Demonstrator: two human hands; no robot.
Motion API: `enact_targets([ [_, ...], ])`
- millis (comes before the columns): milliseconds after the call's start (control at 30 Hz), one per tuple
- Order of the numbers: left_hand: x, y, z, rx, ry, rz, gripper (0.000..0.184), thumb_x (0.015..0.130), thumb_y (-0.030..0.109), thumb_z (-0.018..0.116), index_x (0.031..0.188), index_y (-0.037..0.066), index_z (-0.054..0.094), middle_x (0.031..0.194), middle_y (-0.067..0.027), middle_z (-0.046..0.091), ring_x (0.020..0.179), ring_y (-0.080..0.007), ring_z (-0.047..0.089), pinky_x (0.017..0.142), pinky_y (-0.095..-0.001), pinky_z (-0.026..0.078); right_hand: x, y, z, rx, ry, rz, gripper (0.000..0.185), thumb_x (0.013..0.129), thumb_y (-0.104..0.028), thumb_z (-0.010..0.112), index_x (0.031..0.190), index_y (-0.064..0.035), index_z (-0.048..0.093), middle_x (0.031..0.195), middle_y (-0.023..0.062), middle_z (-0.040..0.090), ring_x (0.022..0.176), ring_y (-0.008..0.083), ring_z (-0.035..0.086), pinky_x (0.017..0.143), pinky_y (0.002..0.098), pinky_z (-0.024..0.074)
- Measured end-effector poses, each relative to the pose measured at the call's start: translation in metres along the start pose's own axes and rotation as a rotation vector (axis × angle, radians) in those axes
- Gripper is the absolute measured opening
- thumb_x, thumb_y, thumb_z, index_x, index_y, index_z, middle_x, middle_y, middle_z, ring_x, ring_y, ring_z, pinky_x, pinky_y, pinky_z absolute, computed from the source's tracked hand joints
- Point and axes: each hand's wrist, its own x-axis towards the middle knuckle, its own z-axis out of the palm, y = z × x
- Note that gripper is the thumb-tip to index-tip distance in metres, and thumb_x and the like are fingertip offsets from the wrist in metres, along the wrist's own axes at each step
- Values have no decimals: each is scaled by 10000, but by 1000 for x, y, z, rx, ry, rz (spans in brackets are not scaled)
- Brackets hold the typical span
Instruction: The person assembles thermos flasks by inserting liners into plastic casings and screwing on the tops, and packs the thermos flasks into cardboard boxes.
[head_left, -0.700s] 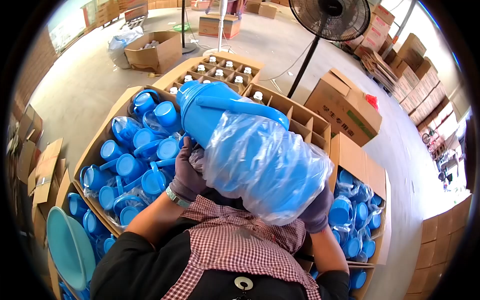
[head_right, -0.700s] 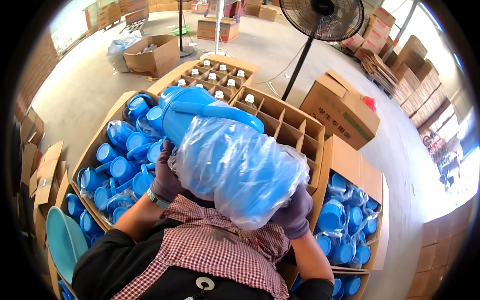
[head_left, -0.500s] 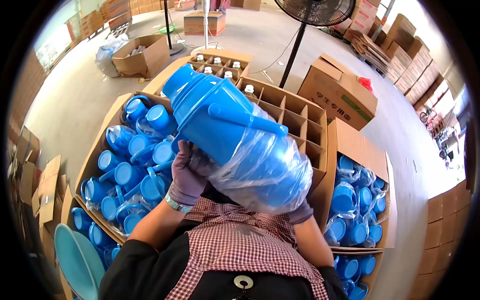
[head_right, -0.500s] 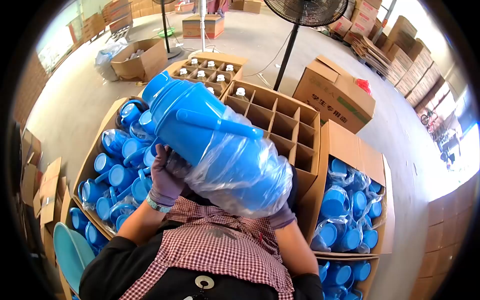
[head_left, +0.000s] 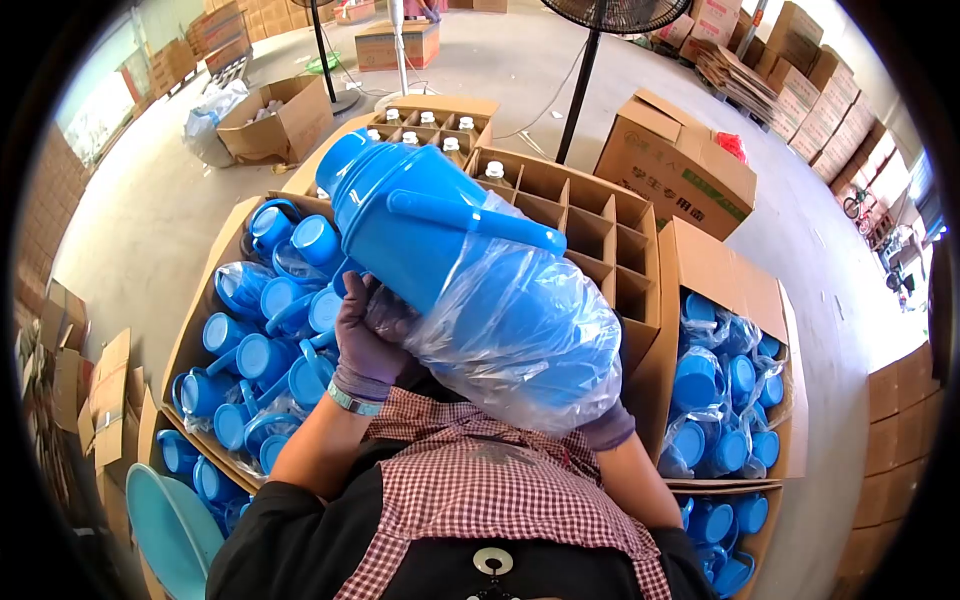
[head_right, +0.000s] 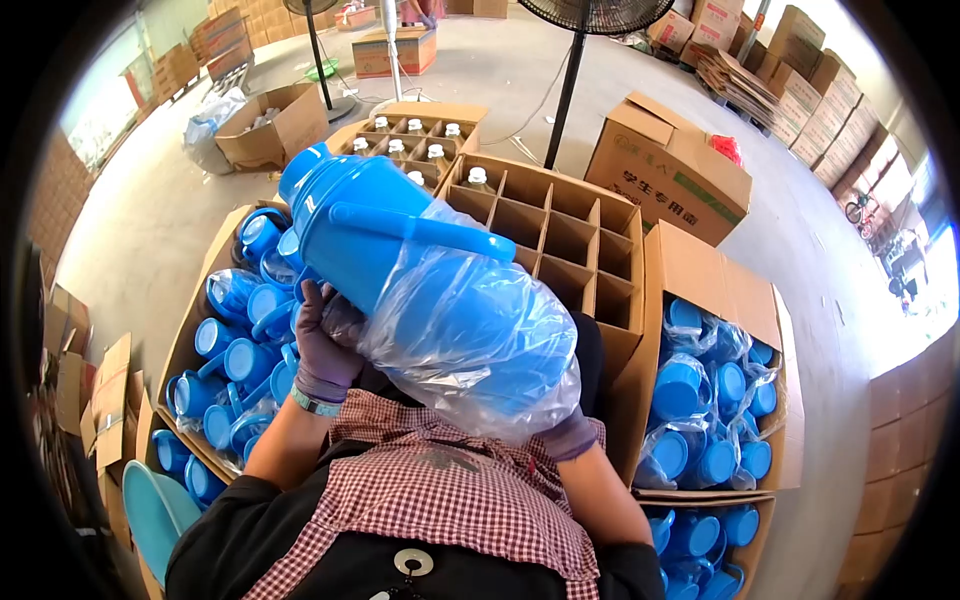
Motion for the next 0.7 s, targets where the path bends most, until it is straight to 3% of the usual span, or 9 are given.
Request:
enact_targets([
  [33,1,-12,33,277,520,183,595,1040,522,494,1349,19,565,1287,-134,667,1131,-291,648,1040,-479,495,-6,3,1,-43,42,-31,488,1098,-305,431,1503,-34,402,1459,146,548,1285,286,577,1087,449,512],
  [133,7,-15,46,302,712,199,592,1040,517,493,1351,18,564,1297,-135,663,1135,-291,647,1047,-487,492,-21,14,0,-205,135,-143,478,1094,-296,440,1493,-35,414,1449,141,557,1276,282,583,1085,438,510],
  [233,20,-30,69,306,807,152,533,1030,512,532,1311,62,581,1230,-112,674,1085,-262,661,901,-394,570,-22,12,-4,-273,153,-182,467,1091,-287,449,1483,-35,427,1440,137,565,1266,277,589,1084,427,509],
  [300,-6,-19,19,244,545,146,529,1029,512,534,1324,74,576,1273,-113,660,1090,-256,659,866,-376,571,-14,12,-8,-207,139,-141,460,1089,-282,454,1477,-35,435,1433,134,571,1259,274,593,1084,420,508],
  [467,7,-18,34,248,272,78,497,1035,519,525,1267,82,578,1045,-48,689,830,-176,655,708,-308,550,-5,10,-14,-71,101,-32,443,1083,-267,469,1460,-36,456,1417,126,585,1243,266,603,1082,403,505],
  [500,11,-25,48,323,542,166,479,1039,511,521,1227,74,583,1039,-63,697,886,-196,668,736,-310,565,-10,11,-12,-112,127,-62,439,1082,-264,472,1457,-36,460,1414,124,588,1240,264,605,1081,399,504],
  [567,-11,-6,3,184,501,141,521,1035,523,519,1272,62,573,1189,-104,679,1038,-256,662,845,-379,571,-19,13,-10,-196,167,-124,432,1079,-258,477,1451,-37,468,1407,121,593,1233,261,609,1080,392,503],
  [633,5,-22,31,212,703,166,581,1021,555,518,1312,55,561,1313,-119,645,1154,-317,637,997,-523,525,-24,13,-10,-262,189,-166,426,1077,-252,483,1444,-37,476,1401,118,599,1227,258,613,1080,385,502],
  [700,12,-31,47,222,742,119,573,1019,562,510,1297,64,568,1341,-104,626,1179,-327,616,1019,-567,495,-22,14,-11,-288,200,-177,419,1075,-246,489,1438,-37,485,1394,115,605,1220,255,617,1079,378,501],
])
